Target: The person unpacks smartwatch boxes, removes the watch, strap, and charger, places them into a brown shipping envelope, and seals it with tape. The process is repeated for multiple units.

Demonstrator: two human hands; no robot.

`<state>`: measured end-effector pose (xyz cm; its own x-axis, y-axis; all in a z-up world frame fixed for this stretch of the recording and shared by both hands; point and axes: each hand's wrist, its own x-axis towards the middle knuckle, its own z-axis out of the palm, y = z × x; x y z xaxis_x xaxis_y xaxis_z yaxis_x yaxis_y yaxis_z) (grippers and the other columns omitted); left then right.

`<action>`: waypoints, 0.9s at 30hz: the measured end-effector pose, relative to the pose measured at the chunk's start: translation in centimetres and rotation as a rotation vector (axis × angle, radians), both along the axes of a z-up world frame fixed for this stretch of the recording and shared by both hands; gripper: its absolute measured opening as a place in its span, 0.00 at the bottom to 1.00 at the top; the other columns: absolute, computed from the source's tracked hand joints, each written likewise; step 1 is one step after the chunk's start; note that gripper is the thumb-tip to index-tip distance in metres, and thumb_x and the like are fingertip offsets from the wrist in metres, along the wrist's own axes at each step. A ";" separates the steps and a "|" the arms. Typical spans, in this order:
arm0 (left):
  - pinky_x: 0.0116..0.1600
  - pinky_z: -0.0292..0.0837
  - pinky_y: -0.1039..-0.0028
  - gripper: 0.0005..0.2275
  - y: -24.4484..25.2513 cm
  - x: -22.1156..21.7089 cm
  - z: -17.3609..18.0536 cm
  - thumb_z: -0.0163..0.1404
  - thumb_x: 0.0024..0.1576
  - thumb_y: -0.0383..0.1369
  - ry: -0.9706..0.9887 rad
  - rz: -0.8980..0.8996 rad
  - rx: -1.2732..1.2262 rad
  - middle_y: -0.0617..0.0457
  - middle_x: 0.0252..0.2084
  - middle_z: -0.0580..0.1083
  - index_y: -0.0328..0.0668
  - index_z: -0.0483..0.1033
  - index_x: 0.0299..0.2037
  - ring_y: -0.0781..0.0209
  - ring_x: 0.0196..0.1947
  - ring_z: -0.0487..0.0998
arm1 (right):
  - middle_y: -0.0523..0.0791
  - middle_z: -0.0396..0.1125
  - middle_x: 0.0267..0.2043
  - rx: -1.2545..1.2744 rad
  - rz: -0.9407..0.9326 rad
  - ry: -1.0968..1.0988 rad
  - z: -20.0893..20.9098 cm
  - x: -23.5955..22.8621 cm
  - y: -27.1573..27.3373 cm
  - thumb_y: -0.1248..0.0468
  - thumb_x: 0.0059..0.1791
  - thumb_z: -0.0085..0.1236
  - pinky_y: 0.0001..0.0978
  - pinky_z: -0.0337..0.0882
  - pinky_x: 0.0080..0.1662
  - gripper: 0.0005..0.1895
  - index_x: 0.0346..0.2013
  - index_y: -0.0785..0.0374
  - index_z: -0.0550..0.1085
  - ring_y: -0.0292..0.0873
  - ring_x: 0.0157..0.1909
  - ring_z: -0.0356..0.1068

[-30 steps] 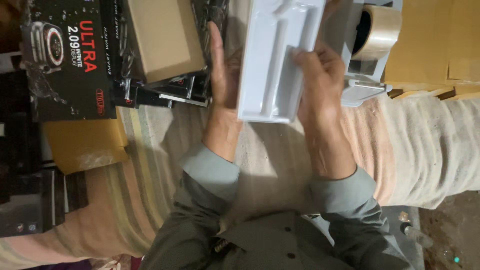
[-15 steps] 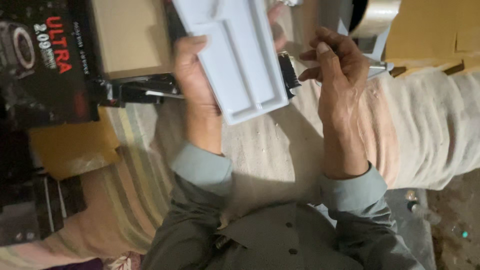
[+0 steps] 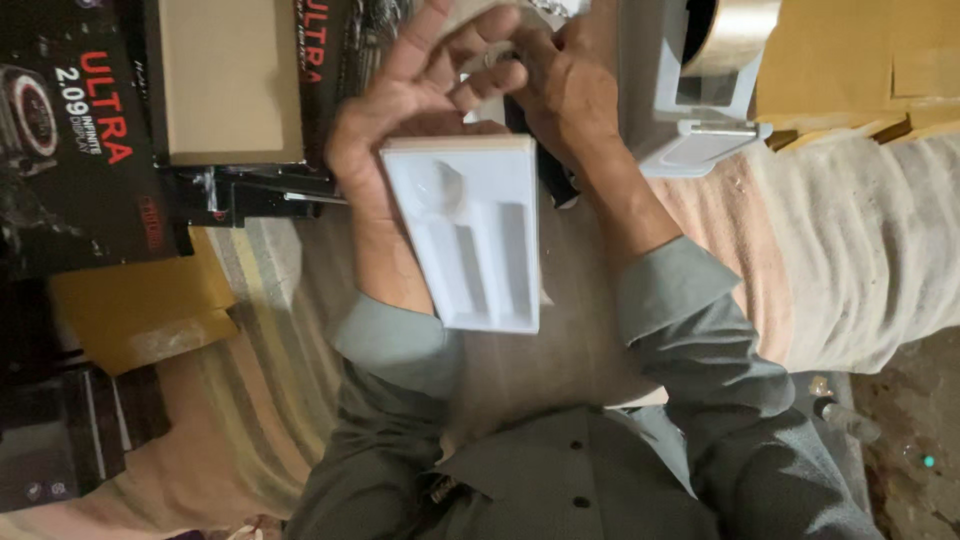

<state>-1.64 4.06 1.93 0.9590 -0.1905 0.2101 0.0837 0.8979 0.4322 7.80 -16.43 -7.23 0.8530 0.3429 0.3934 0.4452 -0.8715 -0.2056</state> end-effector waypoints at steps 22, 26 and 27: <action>0.61 0.68 0.55 0.22 -0.8 2.2 -5.7 0.60 0.60 0.34 -0.226 0.451 1.801 0.33 0.54 0.73 0.31 0.68 0.59 0.33 0.56 0.75 | 0.53 0.66 0.50 2.130 0.511 1.336 10.1 -5.4 0.6 0.45 0.61 0.45 0.23 0.67 0.30 0.26 0.53 0.68 0.68 0.40 0.40 0.63; 0.52 0.75 0.65 0.26 -2.1 2.9 -6.7 0.63 0.56 0.29 -0.013 0.713 1.374 0.40 0.51 0.75 0.33 0.66 0.62 0.48 0.49 0.78 | 0.54 0.69 0.44 2.107 0.208 1.254 9.4 -5.4 0.9 0.42 0.58 0.38 0.22 0.63 0.26 0.31 0.51 0.70 0.69 0.39 0.33 0.66; 0.48 0.77 0.68 0.27 -2.3 3.0 -6.7 0.63 0.56 0.30 0.071 0.598 1.227 0.43 0.49 0.76 0.33 0.65 0.62 0.53 0.46 0.79 | 0.54 0.69 0.41 2.060 0.054 1.220 8.9 -5.0 0.9 0.41 0.56 0.36 0.21 0.63 0.25 0.33 0.49 0.71 0.68 0.40 0.32 0.68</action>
